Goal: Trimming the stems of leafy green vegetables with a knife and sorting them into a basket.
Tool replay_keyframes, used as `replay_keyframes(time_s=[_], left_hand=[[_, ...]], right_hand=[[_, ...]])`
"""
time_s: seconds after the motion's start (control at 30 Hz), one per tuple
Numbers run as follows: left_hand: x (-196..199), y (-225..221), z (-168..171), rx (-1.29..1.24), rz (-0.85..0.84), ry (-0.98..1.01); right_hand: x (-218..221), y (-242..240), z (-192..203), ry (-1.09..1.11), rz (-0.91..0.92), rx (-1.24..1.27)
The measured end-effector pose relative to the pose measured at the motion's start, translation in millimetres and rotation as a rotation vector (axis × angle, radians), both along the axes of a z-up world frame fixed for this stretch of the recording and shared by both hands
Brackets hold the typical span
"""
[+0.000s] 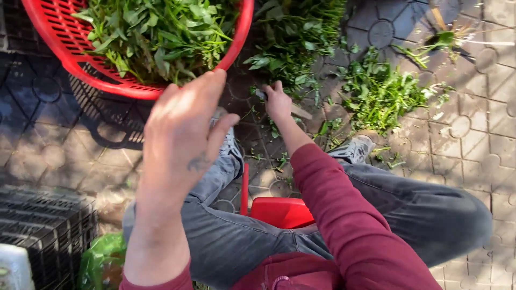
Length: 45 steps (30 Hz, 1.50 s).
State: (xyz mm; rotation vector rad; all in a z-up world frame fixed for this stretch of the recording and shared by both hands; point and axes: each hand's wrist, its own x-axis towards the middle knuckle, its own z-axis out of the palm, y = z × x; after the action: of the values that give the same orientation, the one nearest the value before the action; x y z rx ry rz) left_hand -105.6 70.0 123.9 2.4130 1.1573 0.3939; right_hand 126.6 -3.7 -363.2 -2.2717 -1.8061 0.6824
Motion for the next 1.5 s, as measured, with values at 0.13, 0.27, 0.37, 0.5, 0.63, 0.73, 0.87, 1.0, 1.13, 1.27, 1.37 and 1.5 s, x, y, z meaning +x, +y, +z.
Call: replay_keyframes(time_s=[0.13,0.27,0.37,0.5,0.63,0.73,0.87,1.0,1.13,1.27,1.37,1.5], left_hand=[[11.4,-2.7,-24.6,0.129,-0.026,0.076],[37.2,-2.8,-26.8,0.102,-0.006,0.017],[61.7,-6.2,-83.9,0.115,0.063,0.008],[140.1,-4.0,-179.6,0.157,0.058,0.013],[160.1,-26.5,-139.5,-0.131,-0.073,0.243],[176.7,-32.2,-180.7,-0.206,-0.047,0.068],[165.8,-35.6,-191.1,-0.257,-0.032,-0.124],[143.1,-34.2,-183.9,-0.229,-0.042,-0.063],[122.3,-44.3,-150.2,-0.045,-0.098,0.07],[128.2,-52.2,-138.0,0.024,-0.104,0.14],[138.8,-50.3,-163.6,0.22,-0.085,0.15],[76.9,-33.7,-138.4,0.325,-0.001,0.161]], right_hand=[[7.5,18.7,1.0,-0.119,0.114,-0.201],[48.8,6.3,40.9,0.021,0.068,-0.223],[85.9,-23.5,4.5,0.173,-0.119,-0.107],[70.9,-64.3,143.8,0.819,-0.607,0.197],[80.2,-67.7,243.7,0.867,-0.639,0.046],[70.0,-67.9,286.8,1.182,-0.675,0.216],[65.5,-79.9,286.2,1.114,-0.656,0.328],[52.1,-81.0,300.0,0.972,-0.706,0.181],[48.2,-68.3,304.9,1.154,-0.82,0.031],[47.7,-67.4,291.2,1.215,-0.568,0.082],[51.1,-65.4,283.4,1.226,-0.487,0.191],[76.8,-56.3,252.9,1.265,-0.966,0.315]])
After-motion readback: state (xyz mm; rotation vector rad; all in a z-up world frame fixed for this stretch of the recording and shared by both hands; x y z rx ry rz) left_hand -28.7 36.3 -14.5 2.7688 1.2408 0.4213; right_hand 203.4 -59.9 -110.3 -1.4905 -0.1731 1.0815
